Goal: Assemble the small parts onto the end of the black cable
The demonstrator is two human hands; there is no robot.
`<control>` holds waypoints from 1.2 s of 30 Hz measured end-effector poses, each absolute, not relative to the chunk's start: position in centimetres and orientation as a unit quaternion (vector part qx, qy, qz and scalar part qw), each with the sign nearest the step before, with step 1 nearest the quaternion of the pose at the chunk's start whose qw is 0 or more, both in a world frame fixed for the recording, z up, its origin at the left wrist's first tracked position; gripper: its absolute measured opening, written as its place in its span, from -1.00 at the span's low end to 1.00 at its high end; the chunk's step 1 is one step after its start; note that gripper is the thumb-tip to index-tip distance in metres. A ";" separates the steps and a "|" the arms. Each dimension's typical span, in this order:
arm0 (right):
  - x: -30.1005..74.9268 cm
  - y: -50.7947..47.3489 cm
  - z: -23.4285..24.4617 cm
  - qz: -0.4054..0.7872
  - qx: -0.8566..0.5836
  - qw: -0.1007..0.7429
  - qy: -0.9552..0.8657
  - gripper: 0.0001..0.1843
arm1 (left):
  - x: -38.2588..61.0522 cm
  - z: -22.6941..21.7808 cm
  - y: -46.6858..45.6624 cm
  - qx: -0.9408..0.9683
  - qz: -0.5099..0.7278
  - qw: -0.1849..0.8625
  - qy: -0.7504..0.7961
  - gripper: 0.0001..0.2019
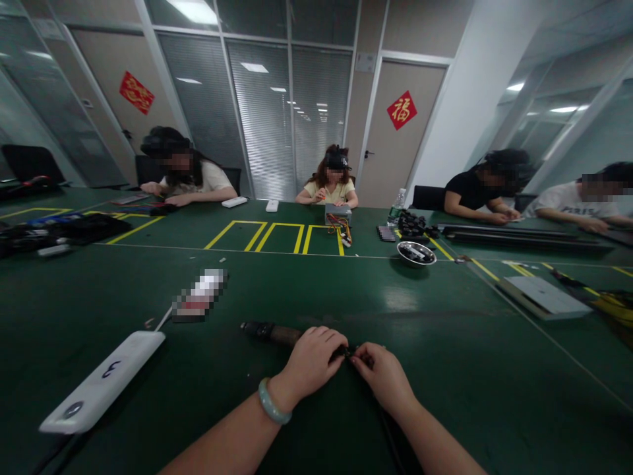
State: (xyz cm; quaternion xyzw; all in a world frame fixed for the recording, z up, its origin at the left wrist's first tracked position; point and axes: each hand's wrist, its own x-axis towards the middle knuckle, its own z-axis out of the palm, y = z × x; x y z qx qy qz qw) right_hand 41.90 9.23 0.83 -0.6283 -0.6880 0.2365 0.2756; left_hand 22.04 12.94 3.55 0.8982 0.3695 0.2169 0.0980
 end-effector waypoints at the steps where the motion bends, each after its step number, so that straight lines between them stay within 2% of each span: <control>1: 41.9 9.2 0.8 0.237 -0.628 0.275 -0.688 -0.88 | 22.0 3.5 12.9 0.897 0.216 0.099 0.373 -0.86; 21: 41.8 9.4 0.9 0.236 -0.638 0.264 -0.684 -0.88 | 22.0 3.6 13.1 0.893 0.226 0.138 0.363 -0.88; 25: 41.8 9.4 1.1 0.240 -0.632 0.269 -0.686 -0.88 | 22.0 3.5 13.1 0.888 0.231 0.134 0.373 -0.83; 36: 41.7 9.4 1.0 0.243 -0.634 0.266 -0.684 -0.87 | 22.0 3.5 13.1 0.896 0.223 0.122 0.363 -0.89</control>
